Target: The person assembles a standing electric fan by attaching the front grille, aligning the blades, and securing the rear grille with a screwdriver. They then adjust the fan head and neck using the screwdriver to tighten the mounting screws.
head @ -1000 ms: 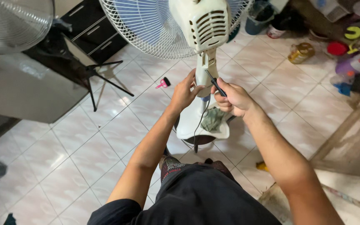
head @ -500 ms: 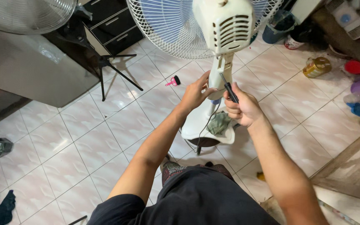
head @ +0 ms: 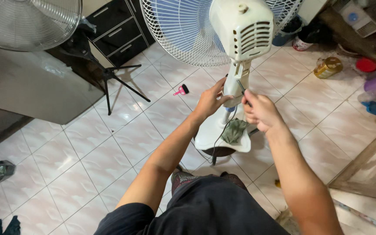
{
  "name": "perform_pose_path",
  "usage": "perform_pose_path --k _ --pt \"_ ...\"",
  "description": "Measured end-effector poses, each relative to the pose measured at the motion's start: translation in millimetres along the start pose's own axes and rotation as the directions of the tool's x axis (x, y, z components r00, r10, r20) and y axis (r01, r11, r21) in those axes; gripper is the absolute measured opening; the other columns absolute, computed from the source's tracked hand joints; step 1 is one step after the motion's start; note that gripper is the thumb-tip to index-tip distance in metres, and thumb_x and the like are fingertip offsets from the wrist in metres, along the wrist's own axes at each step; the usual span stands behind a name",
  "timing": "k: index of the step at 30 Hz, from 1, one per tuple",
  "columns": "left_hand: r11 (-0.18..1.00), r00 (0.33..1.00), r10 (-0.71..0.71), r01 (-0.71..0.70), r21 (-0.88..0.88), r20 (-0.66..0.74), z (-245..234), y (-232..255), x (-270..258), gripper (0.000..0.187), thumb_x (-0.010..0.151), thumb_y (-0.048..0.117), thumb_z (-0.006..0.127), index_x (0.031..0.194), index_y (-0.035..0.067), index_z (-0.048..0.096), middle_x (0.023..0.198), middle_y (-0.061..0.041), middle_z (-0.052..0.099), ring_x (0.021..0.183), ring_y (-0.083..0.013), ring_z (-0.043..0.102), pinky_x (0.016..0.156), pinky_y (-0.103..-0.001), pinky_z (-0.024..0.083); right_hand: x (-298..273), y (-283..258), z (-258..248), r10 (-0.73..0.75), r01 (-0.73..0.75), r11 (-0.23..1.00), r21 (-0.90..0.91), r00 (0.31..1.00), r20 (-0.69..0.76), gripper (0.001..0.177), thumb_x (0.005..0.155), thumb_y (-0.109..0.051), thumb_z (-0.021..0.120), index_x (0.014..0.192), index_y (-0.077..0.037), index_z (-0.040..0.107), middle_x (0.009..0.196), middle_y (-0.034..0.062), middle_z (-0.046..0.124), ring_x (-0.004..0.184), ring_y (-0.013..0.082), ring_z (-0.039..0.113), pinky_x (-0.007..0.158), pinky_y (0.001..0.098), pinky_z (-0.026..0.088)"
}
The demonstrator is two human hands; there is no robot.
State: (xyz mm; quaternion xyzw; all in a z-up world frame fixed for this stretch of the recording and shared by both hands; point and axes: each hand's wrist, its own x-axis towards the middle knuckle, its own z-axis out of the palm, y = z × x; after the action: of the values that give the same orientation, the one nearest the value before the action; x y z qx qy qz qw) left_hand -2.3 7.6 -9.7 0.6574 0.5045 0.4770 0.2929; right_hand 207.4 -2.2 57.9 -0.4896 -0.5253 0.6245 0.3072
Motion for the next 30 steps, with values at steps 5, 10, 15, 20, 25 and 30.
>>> perform_pose_path --k 5,10,15,20,25,30 --pt "0.998 0.999 -0.035 0.036 -0.044 0.026 2 -13 3 0.081 0.085 0.027 0.084 0.152 0.010 0.043 0.138 -0.014 0.067 0.119 -0.0277 0.071 0.096 -0.039 0.061 3 -8 -16 0.116 -0.188 0.932 0.310 0.965 0.235 0.046 0.108 -0.048 0.050 0.094 -0.005 0.057 0.053 -0.0041 0.041 0.036 0.0054 0.030 0.033 0.0237 0.025" --pt "0.999 0.999 0.007 -0.005 -0.049 0.045 1 -23 13 0.078 0.085 0.018 0.090 0.150 0.008 0.048 0.139 -0.019 0.064 0.127 -0.0282 0.067 0.106 -0.038 0.057 -8 11 -7 -0.760 0.536 0.402 -0.742 0.648 0.057 0.033 0.112 -0.033 0.053 0.107 -0.001 0.057 0.070 0.0115 0.061 0.060 0.0315 0.062 0.053 0.0373 0.045" --pt "0.981 0.996 0.007 0.010 -0.195 0.088 -5 -14 11 0.077 0.086 0.011 0.085 0.151 0.006 0.044 0.144 -0.018 0.063 0.133 -0.0274 0.063 0.108 -0.037 0.053 6 2 -2 -0.433 0.413 0.874 -0.254 0.901 -0.024 0.032 0.115 -0.032 0.051 0.098 -0.007 0.063 0.066 0.0026 0.055 0.054 0.0174 0.053 0.050 0.0302 0.041" --pt "0.987 0.979 -0.010 0.041 -0.153 0.202 -22 0 16 0.081 0.087 0.011 0.083 0.155 0.006 0.039 0.142 -0.016 0.066 0.131 -0.0265 0.065 0.106 -0.035 0.053 -14 -21 2 0.018 -0.039 0.983 0.181 0.993 0.117 0.033 0.109 -0.034 0.048 0.090 -0.009 0.054 0.059 -0.0068 0.036 0.044 0.0041 0.027 0.038 0.0246 0.024" --pt "0.992 0.954 -0.036 -0.003 0.128 0.297 -34 1 29 0.086 0.088 0.022 0.083 0.159 0.006 0.036 0.138 -0.017 0.068 0.135 -0.0283 0.060 0.109 -0.035 0.049 -61 19 10 -0.070 0.073 0.997 0.029 0.994 -0.085 0.031 0.108 -0.033 0.050 0.091 -0.007 0.055 0.061 -0.0043 0.041 0.045 0.0066 0.030 0.039 0.0274 0.024" --pt "0.997 0.905 0.069 -0.076 0.001 0.420 -42 4 48 0.084 0.092 0.026 0.082 0.156 0.005 0.033 0.147 -0.022 0.057 0.135 -0.0353 0.054 0.103 -0.040 0.054 -54 102 17 -0.388 0.191 0.824 -0.534 0.877 -0.285 0.032 0.109 -0.033 0.055 0.097 -0.006 0.064 0.072 0.0137 0.066 0.064 0.0265 0.063 0.060 0.0409 0.050"
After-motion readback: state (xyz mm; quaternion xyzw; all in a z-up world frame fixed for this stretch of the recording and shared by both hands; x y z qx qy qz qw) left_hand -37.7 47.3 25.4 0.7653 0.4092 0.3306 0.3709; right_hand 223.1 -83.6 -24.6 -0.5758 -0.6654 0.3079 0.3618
